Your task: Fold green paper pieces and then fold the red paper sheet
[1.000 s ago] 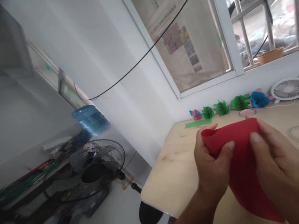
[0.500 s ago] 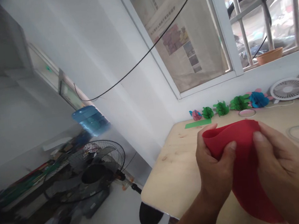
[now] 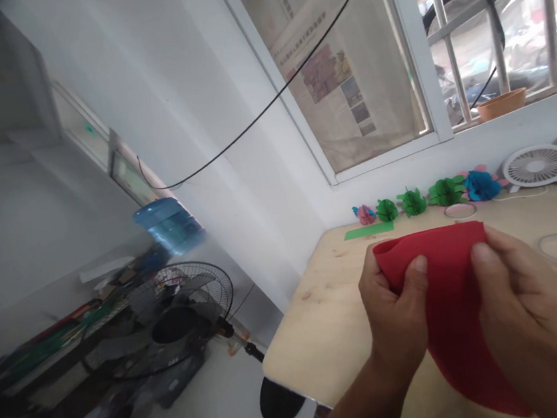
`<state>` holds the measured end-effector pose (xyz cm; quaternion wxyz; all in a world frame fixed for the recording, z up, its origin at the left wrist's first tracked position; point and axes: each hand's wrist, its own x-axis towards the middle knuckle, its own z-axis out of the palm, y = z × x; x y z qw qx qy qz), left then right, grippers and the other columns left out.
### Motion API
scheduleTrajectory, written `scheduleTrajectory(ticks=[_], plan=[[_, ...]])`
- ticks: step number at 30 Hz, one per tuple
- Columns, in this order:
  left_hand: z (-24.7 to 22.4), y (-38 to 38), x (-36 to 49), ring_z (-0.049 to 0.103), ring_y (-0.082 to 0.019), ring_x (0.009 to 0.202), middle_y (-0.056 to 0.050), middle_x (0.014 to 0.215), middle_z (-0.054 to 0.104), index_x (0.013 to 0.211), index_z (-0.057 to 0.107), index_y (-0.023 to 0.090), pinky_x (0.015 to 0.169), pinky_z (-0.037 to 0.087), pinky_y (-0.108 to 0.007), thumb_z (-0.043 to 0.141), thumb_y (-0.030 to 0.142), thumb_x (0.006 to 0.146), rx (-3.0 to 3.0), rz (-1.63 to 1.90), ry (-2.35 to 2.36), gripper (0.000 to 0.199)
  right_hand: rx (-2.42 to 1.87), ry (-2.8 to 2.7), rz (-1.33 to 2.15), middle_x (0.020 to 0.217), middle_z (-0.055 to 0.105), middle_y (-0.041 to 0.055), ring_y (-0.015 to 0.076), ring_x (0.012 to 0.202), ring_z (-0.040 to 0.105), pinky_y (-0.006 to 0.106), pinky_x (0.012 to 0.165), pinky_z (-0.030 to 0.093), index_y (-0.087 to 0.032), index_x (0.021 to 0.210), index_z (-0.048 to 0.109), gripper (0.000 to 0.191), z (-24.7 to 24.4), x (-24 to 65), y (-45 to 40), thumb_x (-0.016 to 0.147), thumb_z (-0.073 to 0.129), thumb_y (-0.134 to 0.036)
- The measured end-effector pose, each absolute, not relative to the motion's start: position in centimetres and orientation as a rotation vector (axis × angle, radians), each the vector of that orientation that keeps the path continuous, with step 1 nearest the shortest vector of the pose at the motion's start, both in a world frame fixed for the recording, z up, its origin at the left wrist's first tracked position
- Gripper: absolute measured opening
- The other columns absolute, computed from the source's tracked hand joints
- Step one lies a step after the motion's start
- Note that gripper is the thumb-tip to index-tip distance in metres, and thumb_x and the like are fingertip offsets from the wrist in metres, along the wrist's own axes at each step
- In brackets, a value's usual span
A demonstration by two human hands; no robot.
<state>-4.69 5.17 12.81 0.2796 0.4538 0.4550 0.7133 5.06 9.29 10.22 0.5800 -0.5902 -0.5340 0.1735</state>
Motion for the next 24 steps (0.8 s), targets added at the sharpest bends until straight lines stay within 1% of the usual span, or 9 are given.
scheduleTrajectory(ticks=[2, 4, 7, 9, 12, 16, 18, 21, 24], plan=[[12.8, 5.1, -4.7, 0.057, -0.014, 0.075, -0.003, 0.084, 0.065, 0.092, 0.061, 0.018, 0.071, 0.049, -0.028, 0.064, 0.031, 0.085, 1.222, 1.894, 1.23, 0.016, -1.38, -1.239, 0.426, 0.105, 0.069, 0.0057, 0.0364, 0.101, 0.06, 0.056, 0.087, 0.043, -0.035, 0.11, 0.069, 0.05, 10.4, 5.2, 9.2, 0.076, 0.042, -0.059], [12.9, 5.1, -4.7, 0.056, -0.014, 0.074, -0.002, 0.084, 0.065, 0.092, 0.061, 0.018, 0.07, 0.049, -0.028, 0.064, 0.031, 0.085, 1.239, 1.88, 1.247, 0.015, -1.385, -1.218, 0.453, 0.104, 0.069, 0.0051, 0.0348, 0.098, 0.06, 0.053, 0.083, 0.042, -0.037, 0.107, 0.07, 0.047, 10.6, 5.2, 9.2, 0.076, 0.043, -0.058], [13.2, 5.1, -4.8, 0.056, -0.014, 0.074, -0.002, 0.082, 0.064, 0.091, 0.061, 0.018, 0.069, 0.048, -0.027, 0.064, 0.031, 0.085, 1.271, 1.878, 1.264, 0.015, -1.44, -1.202, 0.46, 0.096, 0.068, 0.0054, 0.0313, 0.081, 0.058, 0.048, 0.068, 0.038, -0.038, 0.105, 0.07, 0.044, 10.8, 5.2, 9.3, 0.075, 0.044, -0.058], [13.3, 5.1, -4.9, 0.055, -0.013, 0.072, -0.001, 0.082, 0.064, 0.091, 0.062, 0.018, 0.067, 0.048, -0.026, 0.066, 0.031, 0.084, 1.262, 1.878, 1.234, 0.016, -1.442, -1.213, 0.446, 0.092, 0.066, 0.0046, 0.0276, 0.071, 0.054, 0.044, 0.062, 0.033, -0.038, 0.103, 0.069, 0.042, 10.7, 5.1, 9.5, 0.077, 0.043, -0.057], [13.2, 5.2, -5.1, 0.054, -0.011, 0.069, -0.001, 0.08, 0.063, 0.091, 0.061, 0.017, 0.065, 0.047, -0.024, 0.068, 0.033, 0.082, 1.215, 1.877, 1.166, 0.019, -1.362, -1.243, 0.402, 0.086, 0.063, 0.0031, 0.0243, 0.068, 0.05, 0.042, 0.061, 0.032, -0.037, 0.102, 0.069, 0.04, 10.1, 5.2, 9.7, 0.08, 0.042, -0.057], [12.7, 5.4, -5.1, 0.052, -0.01, 0.067, 0.0, 0.078, 0.062, 0.087, 0.06, 0.017, 0.064, 0.046, -0.024, 0.069, 0.033, 0.081, 1.152, 1.88, 1.159, 0.02, -1.432, -1.251, 0.384, 0.076, 0.057, 0.0036, 0.0239, 0.062, 0.045, 0.04, 0.056, 0.03, -0.035, 0.097, 0.068, 0.042, 9.4, 5.3, 9.8, 0.078, 0.043, -0.061], [12.4, 5.5, -5.2, 0.052, -0.01, 0.067, -0.001, 0.078, 0.063, 0.088, 0.061, 0.017, 0.064, 0.046, -0.024, 0.069, 0.033, 0.08, 1.142, 1.878, 1.165, 0.02, -1.403, -1.263, 0.383, 0.076, 0.056, 0.0036, 0.0246, 0.064, 0.047, 0.041, 0.057, 0.032, -0.034, 0.096, 0.068, 0.04, 9.4, 5.3, 9.8, 0.078, 0.043, -0.06], [12.2, 5.6, -5.2, 0.053, -0.011, 0.071, -0.001, 0.081, 0.063, 0.09, 0.062, 0.017, 0.067, 0.047, -0.025, 0.069, 0.033, 0.081, 1.169, 1.881, 1.177, 0.02, -1.255, -1.295, 0.375, 0.078, 0.057, 0.003, 0.0242, 0.068, 0.051, 0.042, 0.062, 0.036, -0.032, 0.095, 0.066, 0.035, 9.7, 5.2, 9.7, 0.079, 0.043, -0.054], [12.1, 5.6, -5.3, 0.054, -0.012, 0.072, -0.001, 0.081, 0.064, 0.09, 0.062, 0.017, 0.068, 0.047, -0.026, 0.07, 0.032, 0.081, 1.183, 1.885, 1.189, 0.02, -1.245, -1.307, 0.414, 0.076, 0.057, 0.0029, 0.0242, 0.066, 0.05, 0.042, 0.062, 0.035, -0.031, 0.094, 0.065, 0.037, 10.0, 5.1, 9.5, 0.079, 0.04, -0.053]])
